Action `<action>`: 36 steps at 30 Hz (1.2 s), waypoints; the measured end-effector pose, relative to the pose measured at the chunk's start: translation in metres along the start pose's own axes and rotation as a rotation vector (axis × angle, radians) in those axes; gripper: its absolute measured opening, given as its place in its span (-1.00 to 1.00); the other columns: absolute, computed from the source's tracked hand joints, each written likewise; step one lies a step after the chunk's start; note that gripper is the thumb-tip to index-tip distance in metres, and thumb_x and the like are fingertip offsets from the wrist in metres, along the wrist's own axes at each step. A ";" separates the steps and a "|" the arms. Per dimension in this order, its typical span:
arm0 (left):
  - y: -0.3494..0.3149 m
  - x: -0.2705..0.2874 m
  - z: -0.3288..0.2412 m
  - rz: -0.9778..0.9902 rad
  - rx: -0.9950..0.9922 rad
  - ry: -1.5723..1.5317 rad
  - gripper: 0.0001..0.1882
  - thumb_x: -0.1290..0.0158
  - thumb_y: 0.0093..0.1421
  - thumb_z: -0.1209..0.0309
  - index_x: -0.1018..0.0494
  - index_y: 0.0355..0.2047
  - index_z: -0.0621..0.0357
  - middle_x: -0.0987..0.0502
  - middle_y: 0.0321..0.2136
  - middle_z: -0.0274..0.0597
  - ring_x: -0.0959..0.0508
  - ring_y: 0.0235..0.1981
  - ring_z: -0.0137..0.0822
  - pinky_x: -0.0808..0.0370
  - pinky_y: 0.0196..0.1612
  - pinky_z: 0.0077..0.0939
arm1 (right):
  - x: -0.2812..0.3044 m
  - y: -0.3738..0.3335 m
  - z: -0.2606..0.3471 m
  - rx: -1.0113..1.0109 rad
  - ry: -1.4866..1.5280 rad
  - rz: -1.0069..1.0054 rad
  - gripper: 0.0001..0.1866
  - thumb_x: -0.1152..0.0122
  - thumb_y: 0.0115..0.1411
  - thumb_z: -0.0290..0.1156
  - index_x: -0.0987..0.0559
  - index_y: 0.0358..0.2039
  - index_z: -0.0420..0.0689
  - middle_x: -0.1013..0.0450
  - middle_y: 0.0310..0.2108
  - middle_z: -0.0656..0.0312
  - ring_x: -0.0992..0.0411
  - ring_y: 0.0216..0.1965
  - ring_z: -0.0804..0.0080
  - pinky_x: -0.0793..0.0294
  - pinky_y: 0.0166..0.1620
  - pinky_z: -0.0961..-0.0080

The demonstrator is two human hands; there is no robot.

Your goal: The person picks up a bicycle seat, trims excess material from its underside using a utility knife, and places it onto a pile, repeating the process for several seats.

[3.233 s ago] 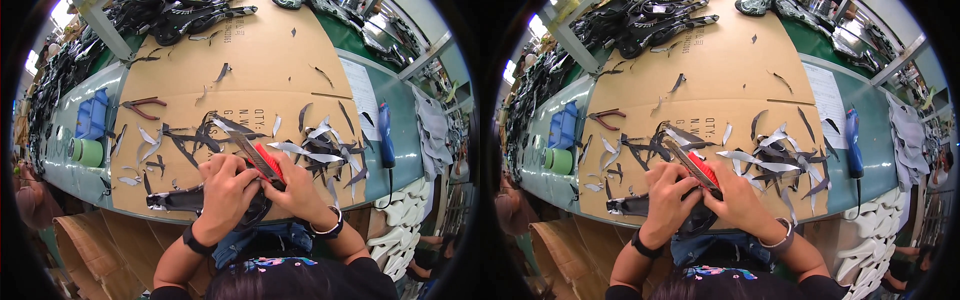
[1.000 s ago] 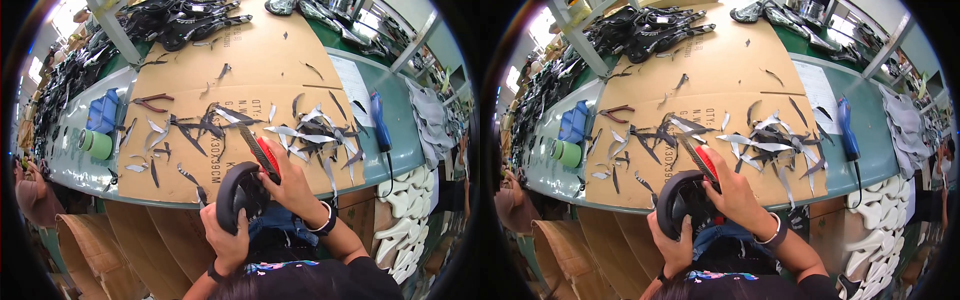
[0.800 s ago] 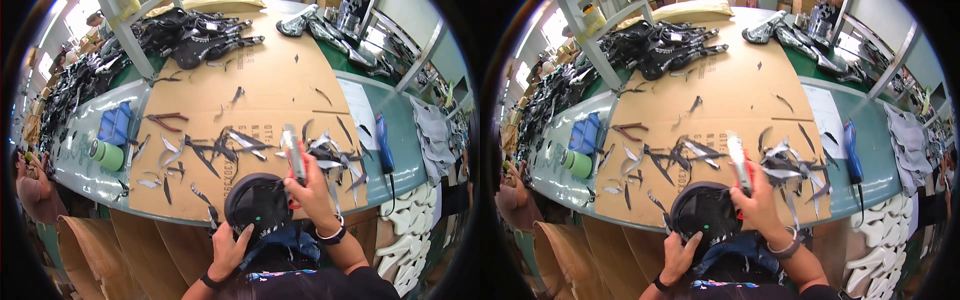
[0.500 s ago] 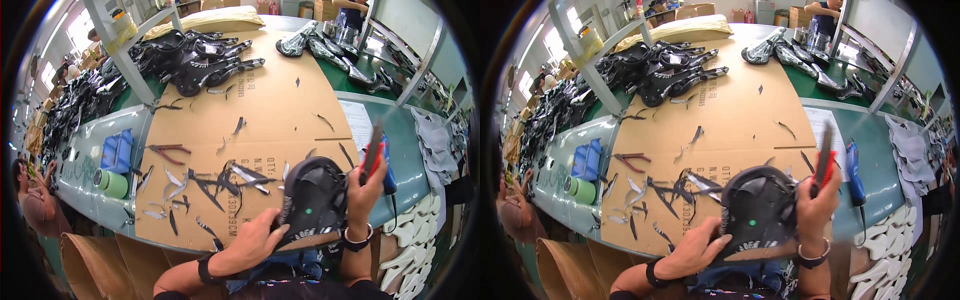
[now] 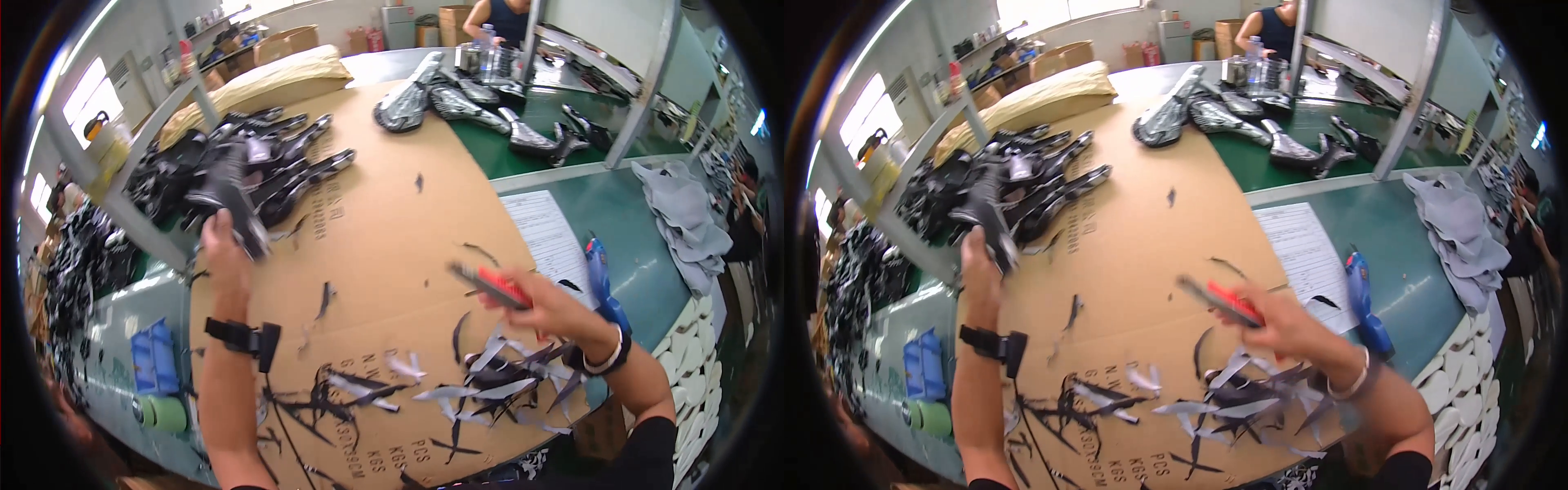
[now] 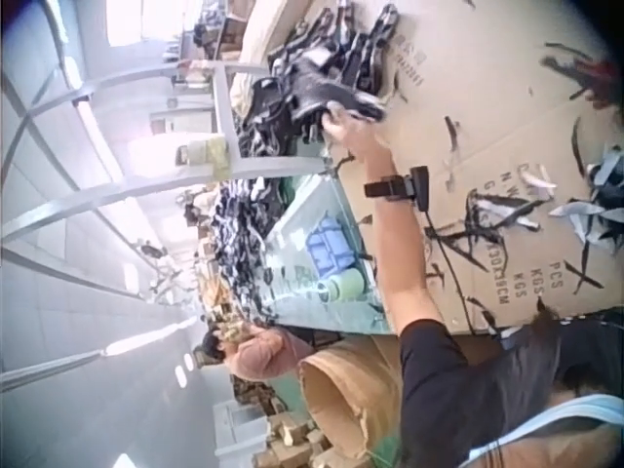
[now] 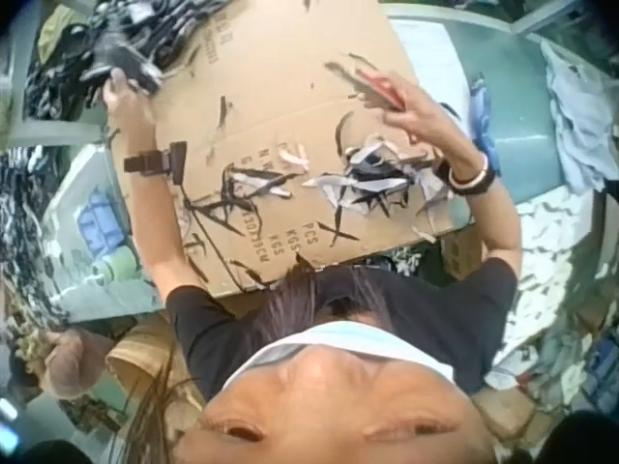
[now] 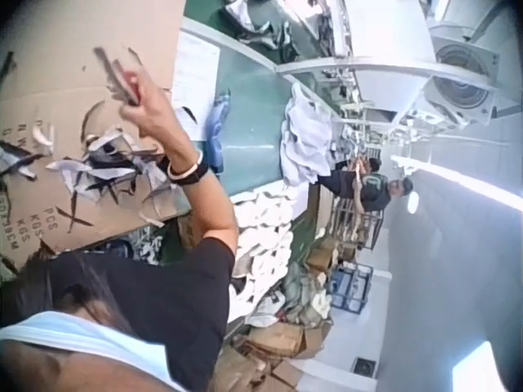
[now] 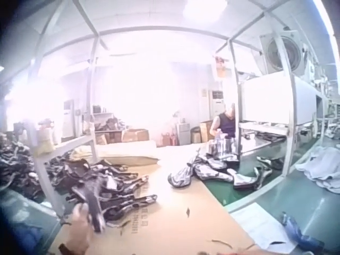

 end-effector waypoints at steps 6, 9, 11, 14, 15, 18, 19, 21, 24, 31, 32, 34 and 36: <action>-0.046 -0.055 0.051 0.286 0.103 0.241 -0.48 -0.10 0.22 0.30 -0.21 0.12 0.21 -0.35 -0.04 -0.25 -0.37 -0.07 -0.42 -0.36 -0.07 -0.53 | 0.220 0.089 -0.109 -0.209 0.460 -0.824 -0.59 -0.29 -0.02 -0.50 -0.44 -0.10 -0.10 -0.39 -0.49 0.30 -0.41 -0.50 0.51 -0.53 -0.37 0.46; -0.071 -0.063 0.058 0.414 0.220 0.363 -0.57 -0.11 0.21 0.33 -0.31 0.02 0.25 -0.38 -0.06 -0.17 -0.40 -0.07 -0.39 -0.38 -0.05 -0.53 | 0.269 0.136 -0.172 -0.281 0.680 -0.966 -0.55 -0.31 -0.01 -0.52 -0.44 -0.07 -0.08 -0.42 -0.35 0.21 -0.46 -0.43 0.33 -0.60 -0.39 0.22; -0.076 -0.067 0.058 0.463 0.234 0.435 -0.61 -0.13 0.19 0.32 -0.36 -0.04 0.27 -0.38 -0.05 -0.13 -0.41 -0.06 -0.36 -0.40 -0.02 -0.49 | 0.281 0.159 -0.199 -0.246 0.711 -0.996 -0.55 -0.31 0.00 -0.51 -0.44 -0.06 -0.08 -0.41 -0.36 0.21 -0.46 -0.45 0.31 -0.59 -0.42 0.21; -0.081 -0.072 0.050 0.475 0.303 0.397 -0.68 -0.13 0.19 0.34 -0.41 -0.12 0.26 -0.43 -0.16 -0.20 -0.44 -0.17 -0.43 -0.41 -0.10 -0.55 | 0.287 0.182 -0.222 -0.114 0.776 -1.049 -0.55 -0.31 0.01 -0.46 -0.45 -0.04 -0.09 -0.40 -0.39 0.22 -0.43 -0.55 0.32 -0.57 -0.50 0.27; -0.084 -0.073 0.047 0.494 0.302 0.390 -0.69 -0.13 0.19 0.35 -0.41 -0.12 0.27 -0.44 -0.20 -0.22 -0.45 -0.20 -0.45 -0.41 -0.11 -0.57 | 0.291 0.185 -0.223 -0.108 0.725 -1.088 -0.58 -0.31 0.01 -0.45 -0.45 -0.08 -0.11 -0.39 -0.42 0.22 -0.42 -0.56 0.34 -0.56 -0.51 0.32; -0.100 -0.070 0.022 0.515 0.322 0.372 -0.72 -0.11 0.21 0.37 -0.42 -0.13 0.27 -0.46 -0.26 -0.25 -0.46 -0.25 -0.46 -0.42 -0.13 -0.57 | 0.262 0.187 -0.180 0.014 0.926 -1.089 -0.75 -0.35 -0.01 -0.41 -0.44 -0.37 -0.14 -0.37 -0.56 0.23 -0.36 -0.64 0.43 -0.45 -0.57 0.53; -0.106 -0.068 0.013 0.528 0.305 0.366 -0.75 -0.08 0.24 0.39 -0.42 -0.13 0.27 -0.47 -0.26 -0.26 -0.45 -0.23 -0.48 -0.41 -0.12 -0.59 | 0.246 0.182 -0.155 0.009 0.941 -1.043 -0.75 -0.34 0.01 -0.39 -0.45 -0.37 -0.15 -0.37 -0.57 0.23 -0.36 -0.64 0.44 -0.44 -0.58 0.55; -0.121 -0.061 -0.007 0.534 0.290 0.365 -0.77 -0.05 0.26 0.41 -0.41 -0.13 0.27 -0.47 -0.25 -0.27 -0.45 -0.22 -0.49 -0.39 -0.12 -0.60 | 0.199 0.154 -0.096 0.012 0.851 -0.910 -0.74 -0.32 0.05 -0.33 -0.47 -0.33 -0.18 -0.36 -0.59 0.26 -0.36 -0.65 0.49 -0.42 -0.58 0.59; -0.156 -0.041 -0.035 0.559 0.367 0.269 -0.72 0.01 0.32 0.31 -0.40 -0.10 0.27 -0.49 -0.19 -0.19 -0.48 -0.16 -0.41 -0.42 -0.09 -0.55 | 0.099 0.095 -0.004 0.087 0.570 -0.665 -0.70 -0.31 0.08 -0.25 -0.47 -0.27 -0.14 -0.34 -0.61 0.37 -0.36 -0.63 0.62 -0.35 -0.58 0.69; -0.243 -0.003 -0.066 0.313 0.766 -0.609 -0.50 0.15 0.36 0.04 -0.32 0.02 0.25 -0.50 -0.09 0.01 -0.51 -0.04 -0.22 -0.44 0.00 -0.25 | -0.103 -0.051 0.042 0.740 -0.480 0.237 -0.68 -0.23 -0.03 -0.34 -0.56 -0.19 -0.01 -0.30 -0.26 0.02 -0.42 -0.42 0.21 -0.45 -0.48 0.41; -0.258 0.008 -0.063 0.283 0.771 -0.607 -0.50 0.15 0.36 0.04 -0.32 0.02 0.25 -0.50 -0.09 0.01 -0.51 -0.04 -0.22 -0.44 0.00 -0.25 | -0.122 -0.069 0.043 0.787 -0.535 0.326 -0.70 -0.16 0.00 -0.37 -0.56 -0.19 0.01 -0.30 -0.28 0.02 -0.40 -0.35 0.22 -0.46 -0.45 0.42; -0.287 0.032 -0.045 0.195 0.780 -0.450 -0.56 0.10 0.35 0.11 -0.39 -0.08 0.30 -0.54 -0.17 -0.04 -0.55 -0.14 -0.23 -0.46 -0.02 -0.28 | -0.156 -0.095 0.037 0.768 -0.585 0.369 -0.70 -0.13 0.00 -0.38 -0.57 -0.19 0.00 -0.32 -0.17 -0.07 -0.40 -0.29 0.19 -0.49 -0.38 0.43; -0.312 0.045 -0.042 0.011 0.734 -0.431 -0.66 0.08 0.34 0.23 -0.42 -0.18 0.32 -0.57 -0.26 -0.09 -0.57 -0.23 -0.25 -0.48 -0.06 -0.33 | -0.164 -0.103 0.039 0.716 -0.541 0.368 -0.71 -0.15 0.04 -0.38 -0.57 -0.17 -0.01 -0.32 -0.08 -0.09 -0.42 -0.26 0.17 -0.50 -0.33 0.43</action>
Point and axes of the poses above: each hand's wrist, its own y-axis towards the middle knuckle, its own x-axis out of the back of the hand, z = x × y, the point moved 1 cm from there along y, towards the middle knuckle
